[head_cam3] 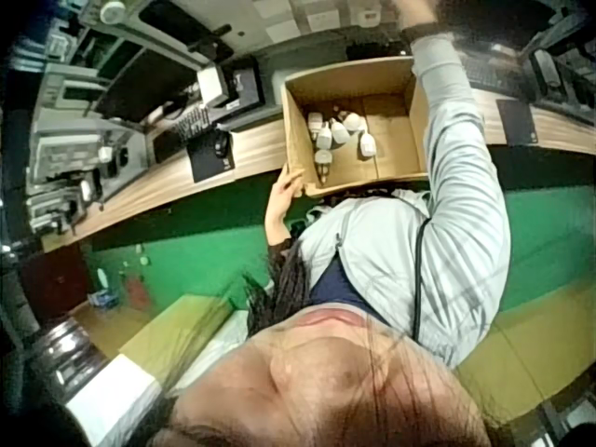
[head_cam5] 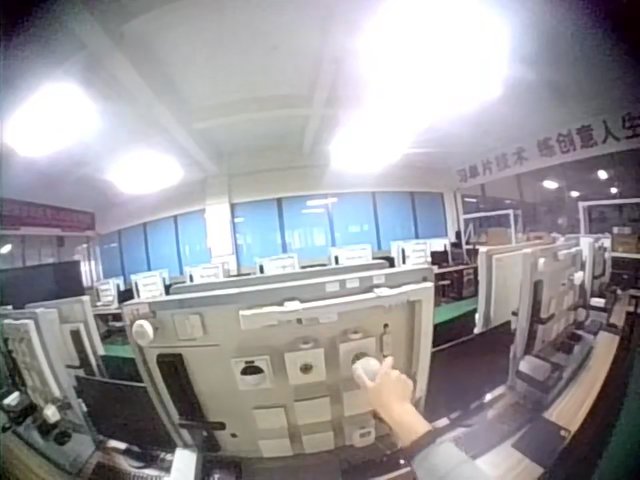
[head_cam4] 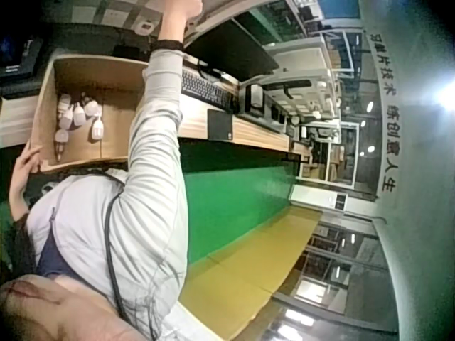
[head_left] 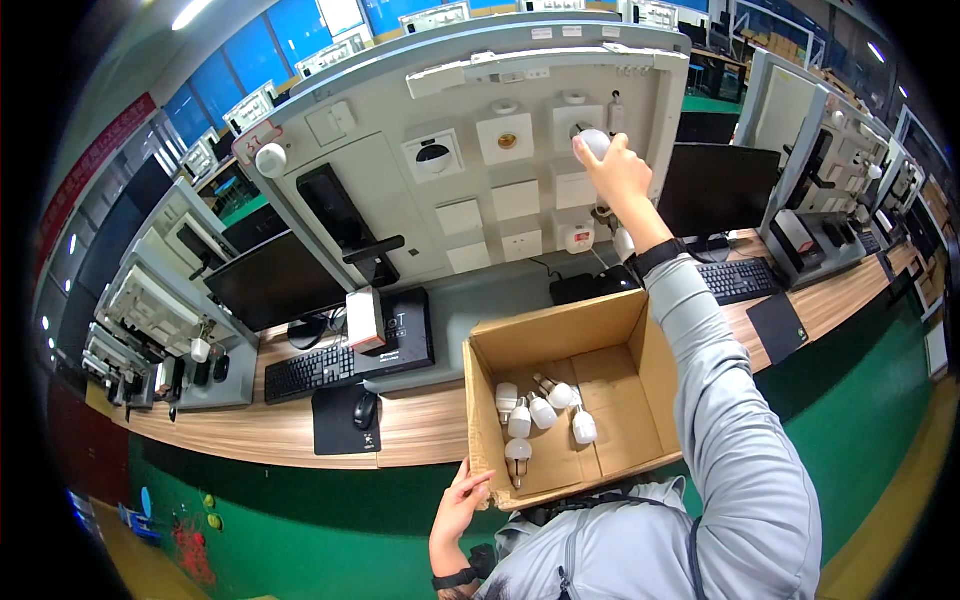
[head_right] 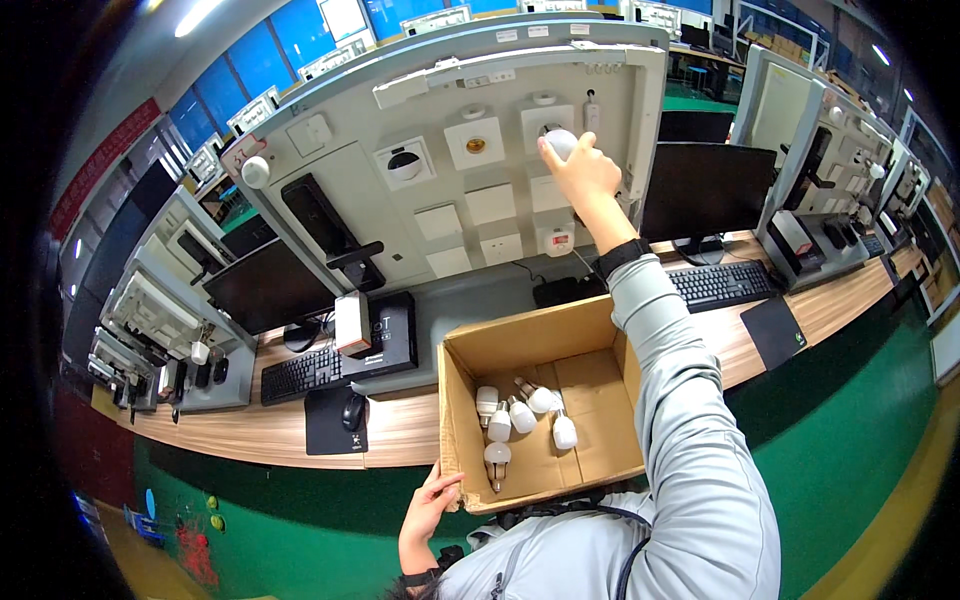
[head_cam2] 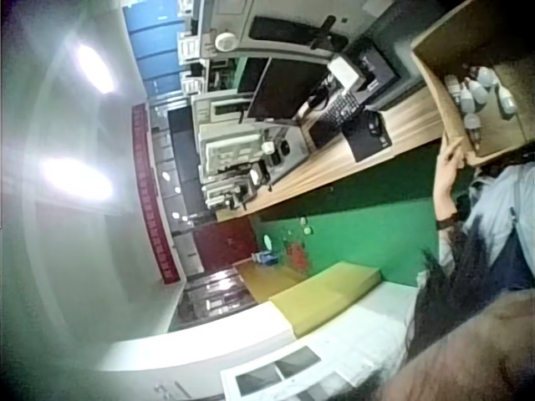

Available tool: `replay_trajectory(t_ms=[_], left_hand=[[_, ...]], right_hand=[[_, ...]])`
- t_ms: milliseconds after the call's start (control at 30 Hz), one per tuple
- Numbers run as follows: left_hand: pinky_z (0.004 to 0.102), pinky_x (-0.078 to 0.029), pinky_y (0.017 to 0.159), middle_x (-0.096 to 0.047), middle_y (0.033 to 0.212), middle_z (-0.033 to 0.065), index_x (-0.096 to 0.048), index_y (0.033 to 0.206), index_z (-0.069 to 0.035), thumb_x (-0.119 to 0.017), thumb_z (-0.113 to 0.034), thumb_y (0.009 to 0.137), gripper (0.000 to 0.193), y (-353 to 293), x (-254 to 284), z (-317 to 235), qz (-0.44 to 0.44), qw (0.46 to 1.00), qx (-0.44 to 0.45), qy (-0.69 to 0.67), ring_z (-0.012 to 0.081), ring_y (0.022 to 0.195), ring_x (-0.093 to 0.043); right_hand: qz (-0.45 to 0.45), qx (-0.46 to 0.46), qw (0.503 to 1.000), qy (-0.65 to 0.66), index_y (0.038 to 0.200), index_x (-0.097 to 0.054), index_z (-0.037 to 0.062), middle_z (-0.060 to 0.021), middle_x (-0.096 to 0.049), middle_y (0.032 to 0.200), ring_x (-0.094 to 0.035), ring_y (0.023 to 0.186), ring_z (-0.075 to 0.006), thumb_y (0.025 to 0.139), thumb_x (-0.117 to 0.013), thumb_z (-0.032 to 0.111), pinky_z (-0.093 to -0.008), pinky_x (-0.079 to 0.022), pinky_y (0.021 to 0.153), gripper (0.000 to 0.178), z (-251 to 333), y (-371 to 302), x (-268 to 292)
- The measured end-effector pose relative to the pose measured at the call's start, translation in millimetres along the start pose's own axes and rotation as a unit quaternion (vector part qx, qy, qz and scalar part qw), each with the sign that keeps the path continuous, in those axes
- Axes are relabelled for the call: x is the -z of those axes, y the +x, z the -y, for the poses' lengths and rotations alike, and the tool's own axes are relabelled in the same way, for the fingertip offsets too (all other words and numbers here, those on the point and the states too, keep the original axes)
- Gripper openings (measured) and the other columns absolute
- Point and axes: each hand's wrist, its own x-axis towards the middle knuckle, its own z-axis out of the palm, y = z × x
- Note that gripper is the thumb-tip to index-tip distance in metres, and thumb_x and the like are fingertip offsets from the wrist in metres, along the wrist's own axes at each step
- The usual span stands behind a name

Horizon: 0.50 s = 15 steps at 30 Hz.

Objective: The person takes light bulbs one by one from a cardboard box and screws them into sockets on a wall-mounted electrical testing panel.

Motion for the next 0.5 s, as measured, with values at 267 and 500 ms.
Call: replay_trajectory(t_ms=[267,500], left_hand=[[0.0267,-0.035,0.101,-0.026,0.153,0.0135,-0.066,0.115,-0.002,-0.055,0.001,0.087,0.030,-2,0,-2,-0.013,0.999,0.000,0.046,0.0188,0.127,-0.043],[0.0303,-0.027,0.109,-0.023,0.154,0.0155,-0.066,0.115,-0.001,-0.053,0.003,0.086,0.032,0,-1,-5,0.001,1.000,0.012,0.005,0.0233,0.139,-0.029]], right_hand=[[-0.005,0.096,0.992,-0.079,0.115,-0.044,0.0027,-0.0155,-0.067,0.074,-0.068,0.068,-0.0331,0.081,-0.049,0.069,-0.0446,-0.054,0.059,0.075,4,-4,13],[-0.051,0.157,0.983,-0.076,0.114,-0.036,0.0056,-0.0151,-0.066,0.071,-0.067,0.063,-0.0328,0.081,-0.060,0.057,-0.0422,-0.053,0.052,0.066,-9,1,-3]])
